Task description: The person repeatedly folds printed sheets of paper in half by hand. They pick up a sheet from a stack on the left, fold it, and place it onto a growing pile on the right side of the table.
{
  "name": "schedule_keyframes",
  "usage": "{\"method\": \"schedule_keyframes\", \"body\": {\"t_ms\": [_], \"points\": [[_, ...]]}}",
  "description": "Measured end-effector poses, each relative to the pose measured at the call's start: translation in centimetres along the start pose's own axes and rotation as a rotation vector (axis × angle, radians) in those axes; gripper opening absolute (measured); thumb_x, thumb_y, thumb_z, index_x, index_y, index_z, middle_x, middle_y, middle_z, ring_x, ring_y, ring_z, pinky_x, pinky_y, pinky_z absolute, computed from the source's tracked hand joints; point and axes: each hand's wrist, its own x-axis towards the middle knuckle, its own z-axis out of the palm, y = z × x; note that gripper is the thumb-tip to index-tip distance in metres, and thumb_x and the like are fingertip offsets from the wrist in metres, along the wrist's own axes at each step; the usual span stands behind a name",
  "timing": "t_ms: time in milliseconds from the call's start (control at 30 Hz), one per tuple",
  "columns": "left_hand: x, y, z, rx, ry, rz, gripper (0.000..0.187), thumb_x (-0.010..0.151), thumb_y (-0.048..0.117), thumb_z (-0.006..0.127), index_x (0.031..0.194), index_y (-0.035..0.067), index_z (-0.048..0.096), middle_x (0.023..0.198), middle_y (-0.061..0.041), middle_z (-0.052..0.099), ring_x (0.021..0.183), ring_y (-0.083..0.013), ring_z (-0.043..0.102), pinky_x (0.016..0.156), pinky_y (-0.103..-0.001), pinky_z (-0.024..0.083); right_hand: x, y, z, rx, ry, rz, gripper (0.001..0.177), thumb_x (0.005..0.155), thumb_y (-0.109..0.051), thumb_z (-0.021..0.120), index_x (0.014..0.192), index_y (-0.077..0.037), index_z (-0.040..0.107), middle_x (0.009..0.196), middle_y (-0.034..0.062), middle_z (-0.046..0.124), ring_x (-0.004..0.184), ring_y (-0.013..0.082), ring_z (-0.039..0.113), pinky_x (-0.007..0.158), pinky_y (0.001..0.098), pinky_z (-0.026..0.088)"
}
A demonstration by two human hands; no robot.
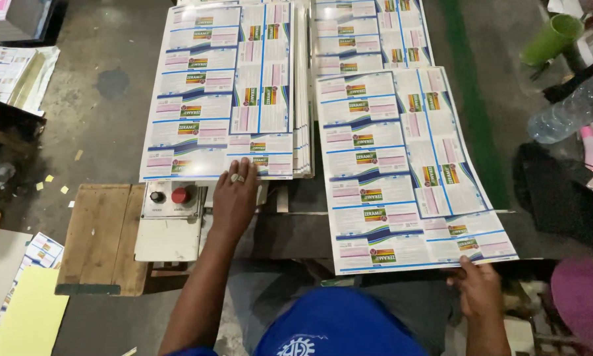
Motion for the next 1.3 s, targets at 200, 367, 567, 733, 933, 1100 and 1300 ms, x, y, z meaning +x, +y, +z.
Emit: {"method": "schedule_keyframes", "body": {"t_ms": [200, 367, 567, 733, 933, 1100, 1300], "points": [[2.2, -1.4, -3.6, -0.138, 0.053, -0.009, 0.013, 0.098, 0.008, 0.064, 0.110, 0.005, 0.068, 0.097, -0.012, 0.075, 0.087, -0.0332, 0.073, 0.079, -0.044, 0.058, -0.3, 1.8, -1.8, -0.102, 0.041, -0.007, 0.028, 0.105, -0.014, 0.057, 0.129, -0.002, 0.059, 0.105, 0.0125, 0.071, 0.081, 0.0227, 0.069, 0.058, 0.0333, 0.049], [2.5, 2.2, -9.1, -0.234, 0.332, 0.037, 0.006, 0.099, 0.008, 0.068, 0.103, 0.005, 0.065, 0.096, -0.013, 0.075, 0.076, -0.0304, 0.069, 0.067, -0.043, 0.055, -1.9, 1.6, -0.7, -0.141, 0.039, 0.037, 0.027, 0.104, -0.013, 0.055, 0.128, -0.001, 0.061, 0.105, 0.0126, 0.073, 0.081, 0.0244, 0.071, 0.058, 0.0333, 0.050], [0.4, 4.5, -7.3, -0.301, 0.244, -0.018, 0.006, 0.094, 0.009, 0.070, 0.099, 0.008, 0.066, 0.087, -0.011, 0.073, 0.067, -0.0308, 0.067, 0.059, -0.043, 0.053, 0.3, 2.9, 1.3, -0.164, -0.102, 0.028, 0.025, 0.105, -0.013, 0.056, 0.122, 0.004, 0.060, 0.102, 0.0184, 0.073, 0.081, 0.0273, 0.073, 0.057, 0.0356, 0.053], [0.0, 5.7, -7.4, -0.400, 0.255, -0.041, 0.008, 0.094, 0.012, 0.071, 0.098, 0.009, 0.065, 0.084, -0.012, 0.071, 0.071, -0.0336, 0.068, 0.060, -0.046, 0.053, 4.2, 0.6, 5.2, -0.129, -0.144, -0.028, 0.026, 0.102, -0.014, 0.056, 0.123, 0.001, 0.059, 0.105, 0.0156, 0.073, 0.083, 0.0275, 0.074, 0.054, 0.0332, 0.052], [-0.7, 6.2, -8.5, -0.455, 0.261, -0.061, 0.009, 0.094, 0.009, 0.071, 0.102, 0.007, 0.067, 0.087, -0.013, 0.073, 0.074, -0.0339, 0.070, 0.062, -0.045, 0.055, 5.2, -2.1, 7.5, -0.087, -0.190, -0.007, 0.036, 0.107, -0.019, 0.055, 0.136, 0.003, 0.052, 0.110, 0.0174, 0.070, 0.087, 0.0262, 0.075, 0.054, 0.0314, 0.052], [-2.7, 9.1, -7.6, -0.596, 0.300, 0.000, 0.021, 0.091, 0.007, 0.075, 0.112, 0.008, 0.072, 0.107, -0.014, 0.076, 0.087, -0.0308, 0.075, 0.072, -0.040, 0.060, 1.7, -0.8, 8.3, -0.066, -0.155, -0.013, 0.061, 0.103, -0.019, 0.055, 0.159, -0.006, 0.035, 0.116, 0.0217, 0.073, 0.087, 0.0231, 0.073, 0.059, 0.0302, 0.053], [-4.2, 16.0, -4.7, -0.717, 0.193, 0.229, 0.030, 0.088, 0.009, 0.075, 0.117, 0.003, 0.071, 0.117, -0.012, 0.073, 0.111, -0.0325, 0.071, 0.091, -0.044, 0.057, -3.4, 1.2, 15.2, -0.094, -0.578, 0.019, 0.043, 0.100, -0.022, 0.058, 0.138, -0.002, 0.058, 0.113, 0.0123, 0.075, 0.087, 0.0208, 0.074, 0.061, 0.0322, 0.055]]}}
